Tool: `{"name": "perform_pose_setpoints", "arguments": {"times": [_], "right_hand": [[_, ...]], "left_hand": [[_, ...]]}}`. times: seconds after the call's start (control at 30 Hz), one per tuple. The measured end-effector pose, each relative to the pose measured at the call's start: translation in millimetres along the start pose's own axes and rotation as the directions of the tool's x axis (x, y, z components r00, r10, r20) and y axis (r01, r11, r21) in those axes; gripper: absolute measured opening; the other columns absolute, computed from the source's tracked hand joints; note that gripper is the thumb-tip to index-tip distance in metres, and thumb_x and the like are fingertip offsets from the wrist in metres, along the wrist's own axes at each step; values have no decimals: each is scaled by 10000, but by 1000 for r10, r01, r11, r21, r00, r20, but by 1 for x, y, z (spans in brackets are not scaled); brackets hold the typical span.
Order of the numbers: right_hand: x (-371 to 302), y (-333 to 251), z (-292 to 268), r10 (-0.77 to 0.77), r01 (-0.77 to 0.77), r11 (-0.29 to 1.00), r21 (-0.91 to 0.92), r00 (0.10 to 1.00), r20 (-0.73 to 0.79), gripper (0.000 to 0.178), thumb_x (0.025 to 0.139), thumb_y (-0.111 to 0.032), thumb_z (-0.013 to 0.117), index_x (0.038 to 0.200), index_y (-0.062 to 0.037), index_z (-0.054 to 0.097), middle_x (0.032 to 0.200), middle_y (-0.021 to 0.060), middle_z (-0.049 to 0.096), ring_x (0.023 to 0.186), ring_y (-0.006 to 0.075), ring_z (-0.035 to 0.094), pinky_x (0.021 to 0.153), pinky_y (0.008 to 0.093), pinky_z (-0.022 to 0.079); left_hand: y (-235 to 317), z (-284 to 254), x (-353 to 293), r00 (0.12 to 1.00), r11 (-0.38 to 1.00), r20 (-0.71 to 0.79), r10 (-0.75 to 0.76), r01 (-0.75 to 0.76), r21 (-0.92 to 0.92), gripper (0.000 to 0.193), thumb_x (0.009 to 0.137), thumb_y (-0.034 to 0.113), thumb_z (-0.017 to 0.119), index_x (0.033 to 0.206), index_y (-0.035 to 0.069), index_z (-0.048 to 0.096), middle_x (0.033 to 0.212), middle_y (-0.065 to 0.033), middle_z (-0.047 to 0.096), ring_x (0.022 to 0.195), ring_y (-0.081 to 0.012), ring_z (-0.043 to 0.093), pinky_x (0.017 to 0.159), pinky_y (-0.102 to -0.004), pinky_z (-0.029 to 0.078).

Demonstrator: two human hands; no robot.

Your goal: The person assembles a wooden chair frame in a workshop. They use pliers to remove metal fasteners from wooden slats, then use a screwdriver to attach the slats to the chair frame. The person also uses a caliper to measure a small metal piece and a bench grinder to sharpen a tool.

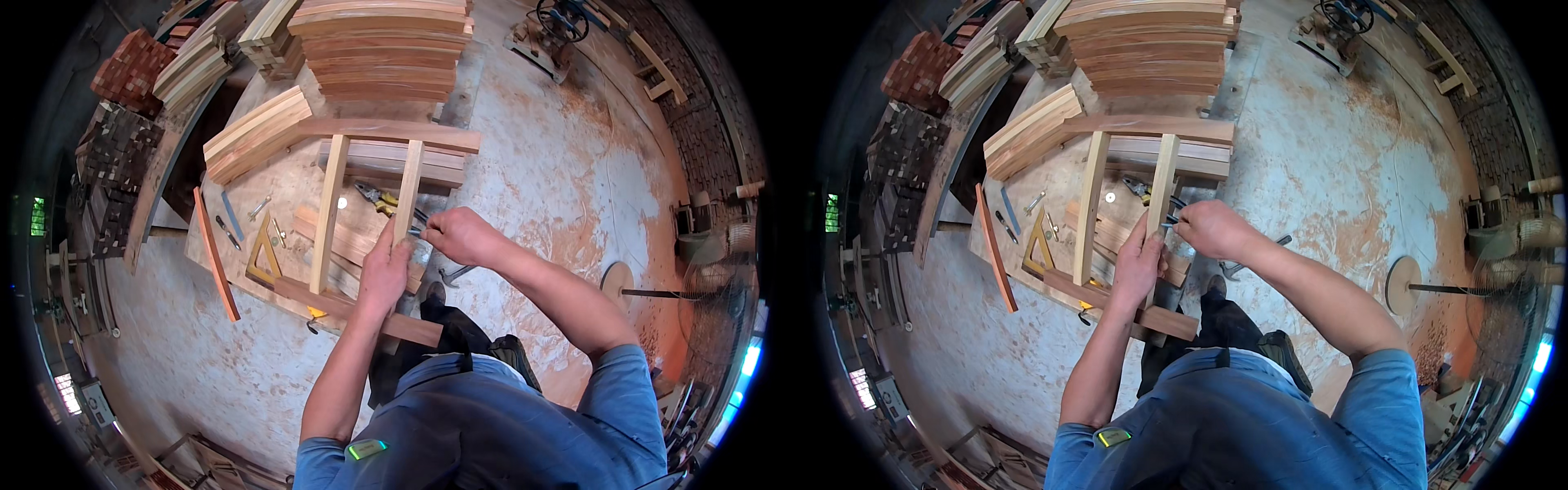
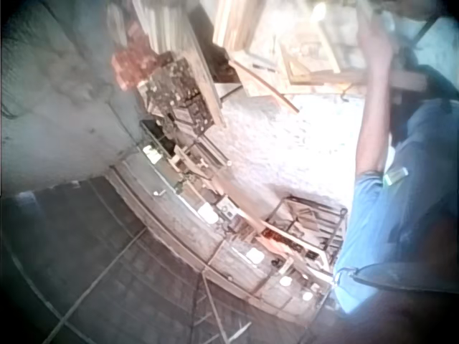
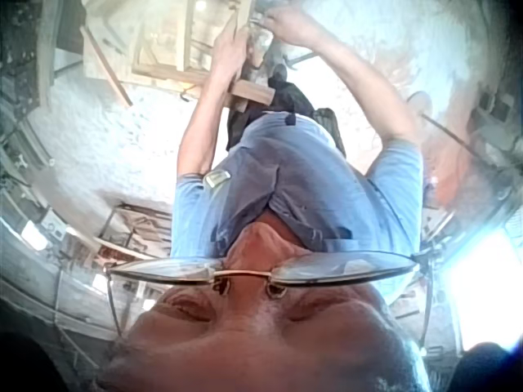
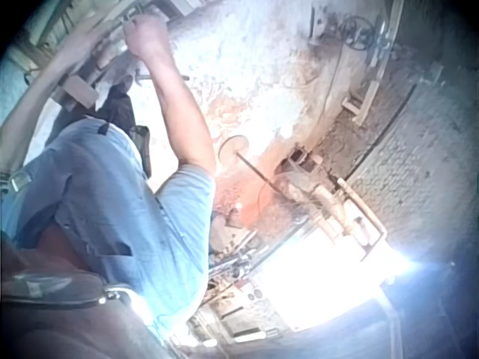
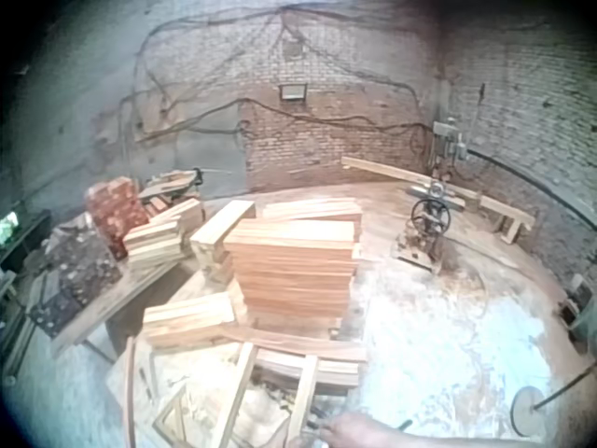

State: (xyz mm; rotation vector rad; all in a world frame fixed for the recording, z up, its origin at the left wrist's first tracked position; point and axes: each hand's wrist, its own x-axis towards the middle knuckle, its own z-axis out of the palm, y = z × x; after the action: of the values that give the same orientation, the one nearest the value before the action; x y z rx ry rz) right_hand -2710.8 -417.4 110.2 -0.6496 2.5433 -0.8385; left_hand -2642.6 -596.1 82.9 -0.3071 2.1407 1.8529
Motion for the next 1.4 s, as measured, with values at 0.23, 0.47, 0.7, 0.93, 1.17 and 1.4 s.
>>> {"name": "perform_pose_setpoints", "arguments": {"times": [0.23, 0.47, 0.7, 0.93, 1.17, 1.4], "right_hand": [[-6, -13, 5, -126, 88, 976, -198, 975, -185, 179, 860, -198, 639, 848, -21, 620, 804, 203, 652, 821, 407, 637, 720, 504, 510], [0, -12, -2, 150, -155, 982, 104, 987, 54, 282, 927, -266, 581, 819, -8, 620, 778, 228, 641, 806, 418, 635, 726, 500, 505], [-8, -24, -7, 91, -94, 984, -149, 996, -27, 235, 903, -238, 596, 830, -22, 654, 862, 192, 674, 854, 394, 657, 752, 490, 521], [-17, -21, 3, -30, -4, 991, -135, 968, -249, 186, 862, -192, 644, 798, -20, 616, 838, 202, 660, 826, 406, 647, 720, 492, 518], [-6, -24, -14, 194, -192, 980, -54, 981, 22, 281, 921, -273, 569, 830, -18, 646, 796, 211, 667, 825, 404, 654, 715, 495, 510], [-13, -20, -5, 22, -55, 981, -184, 983, -180, 165, 873, -195, 618, 836, -34, 618, 849, 165, 647, 847, 371, 648, 696, 487, 519]], "left_hand": [[9, 1, 0, 999, 990, 19, -35, 37, -133, 465, 1004, 108, 461, 1468, 127, 430, 746, -1, 549, 558, -65, 517, 491, -222, 446], [9, 0, -1, 998, 986, 31, -52, 57, -158, 449, 1007, 119, 460, 1456, 130, 446, 759, -5, 559, 565, -69, 522, 499, -227, 454], [7, 2, -1, 997, 977, 36, -67, 73, -199, 434, 1011, 129, 457, 1445, 116, 452, 781, -19, 567, 571, -78, 527, 498, -231, 453], [8, 4, 2, 993, 947, 55, -103, 115, -299, 455, 1011, 106, 442, 1465, 120, 426, 776, -17, 544, 548, -72, 500, 482, -222, 434], [6, 1, 3, 994, 956, 75, -85, 102, -275, 407, 1017, 146, 441, 1423, 114, 463, 823, -42, 592, 581, -95, 552, 501, -236, 473], [6, 5, 6, 994, 957, 75, -81, 98, -274, 414, 1021, 152, 441, 1434, 113, 451, 815, -39, 579, 575, -89, 539, 498, -231, 462]]}}
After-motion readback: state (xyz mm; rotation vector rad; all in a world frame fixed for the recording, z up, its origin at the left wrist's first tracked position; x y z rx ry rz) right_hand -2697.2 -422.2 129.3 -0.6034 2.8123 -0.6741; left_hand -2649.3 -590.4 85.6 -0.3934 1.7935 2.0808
